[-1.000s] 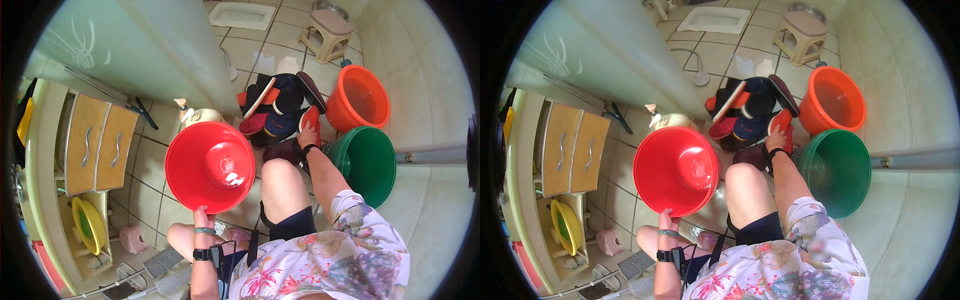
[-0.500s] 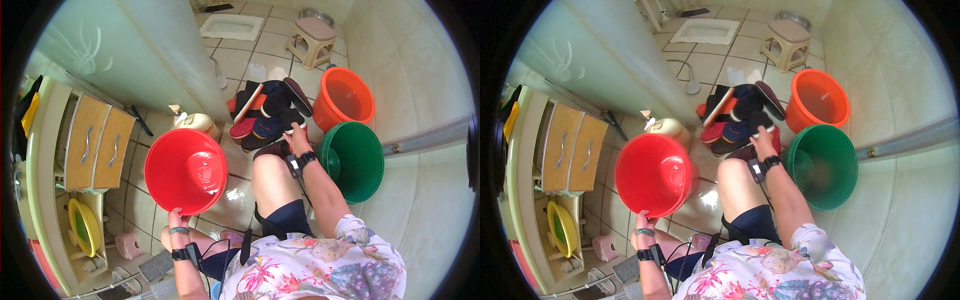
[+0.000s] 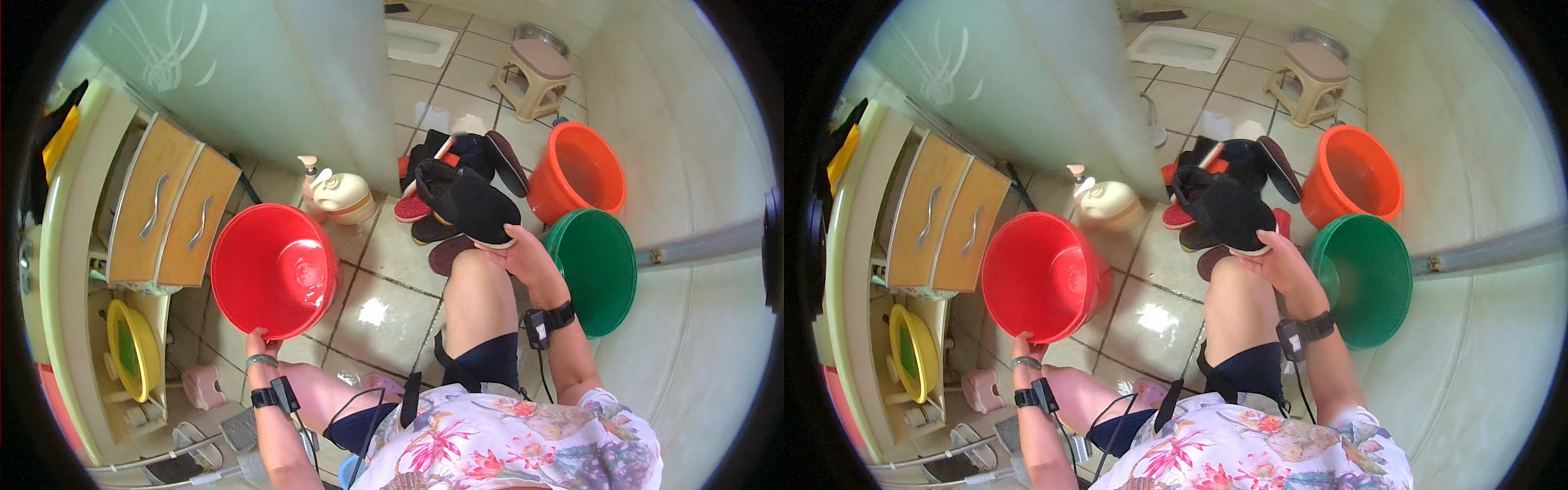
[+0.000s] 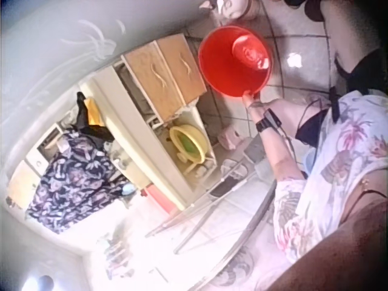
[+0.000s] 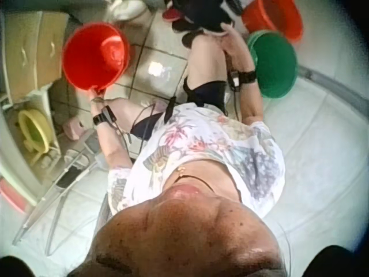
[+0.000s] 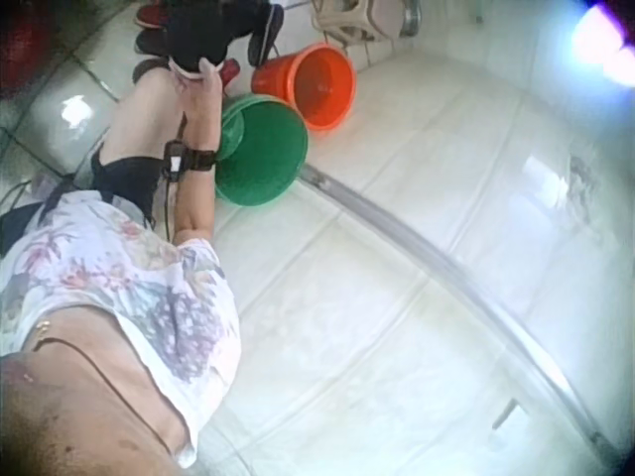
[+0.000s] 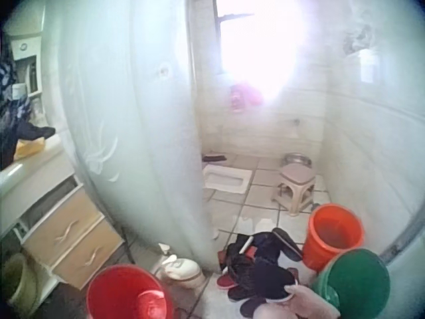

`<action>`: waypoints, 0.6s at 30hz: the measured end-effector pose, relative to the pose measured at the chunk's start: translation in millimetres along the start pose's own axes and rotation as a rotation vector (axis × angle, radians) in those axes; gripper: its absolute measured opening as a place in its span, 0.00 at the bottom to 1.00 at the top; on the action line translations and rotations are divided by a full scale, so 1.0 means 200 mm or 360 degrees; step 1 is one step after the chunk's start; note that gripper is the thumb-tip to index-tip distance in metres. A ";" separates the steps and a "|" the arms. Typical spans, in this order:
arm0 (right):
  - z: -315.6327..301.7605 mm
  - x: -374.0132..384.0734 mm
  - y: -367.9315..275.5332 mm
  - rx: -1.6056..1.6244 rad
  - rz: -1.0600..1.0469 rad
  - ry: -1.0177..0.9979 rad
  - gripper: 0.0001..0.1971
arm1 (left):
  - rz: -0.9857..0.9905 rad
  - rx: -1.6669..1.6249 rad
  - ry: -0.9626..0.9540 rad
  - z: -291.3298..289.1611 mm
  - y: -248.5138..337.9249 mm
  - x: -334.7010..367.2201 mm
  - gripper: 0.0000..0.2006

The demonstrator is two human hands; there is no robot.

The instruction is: The recorder cleans several pairs of shoes and slippers by hand in a bathroom using buckets of water.

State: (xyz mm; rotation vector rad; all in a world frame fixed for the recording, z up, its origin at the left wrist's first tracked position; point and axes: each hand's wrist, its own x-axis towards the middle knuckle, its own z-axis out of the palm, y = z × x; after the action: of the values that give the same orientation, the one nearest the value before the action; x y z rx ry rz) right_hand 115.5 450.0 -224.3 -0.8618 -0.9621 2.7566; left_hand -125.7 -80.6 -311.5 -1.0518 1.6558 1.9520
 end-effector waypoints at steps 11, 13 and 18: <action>0.22 -0.04 0.15 0.0005 0.0283 -0.0261 0.22 | 0.0887 0.0537 0.0582 0.12 -0.03 -0.28 0.36; 0.22 -0.04 0.18 -0.0027 0.0314 -0.0333 0.22 | 0.1778 0.1069 0.0441 0.26 -0.09 -0.47 0.39; 0.34 -0.09 0.20 -0.0154 0.0427 -0.0332 0.21 | 0.1856 0.1159 -0.0771 0.69 -0.25 -0.70 0.46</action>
State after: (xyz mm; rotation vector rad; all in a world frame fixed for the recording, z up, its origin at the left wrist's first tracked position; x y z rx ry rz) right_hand 97.2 376.5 -195.1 -0.7796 -1.0950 3.1020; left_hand -40.6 88.6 -237.7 0.7733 2.5588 1.5573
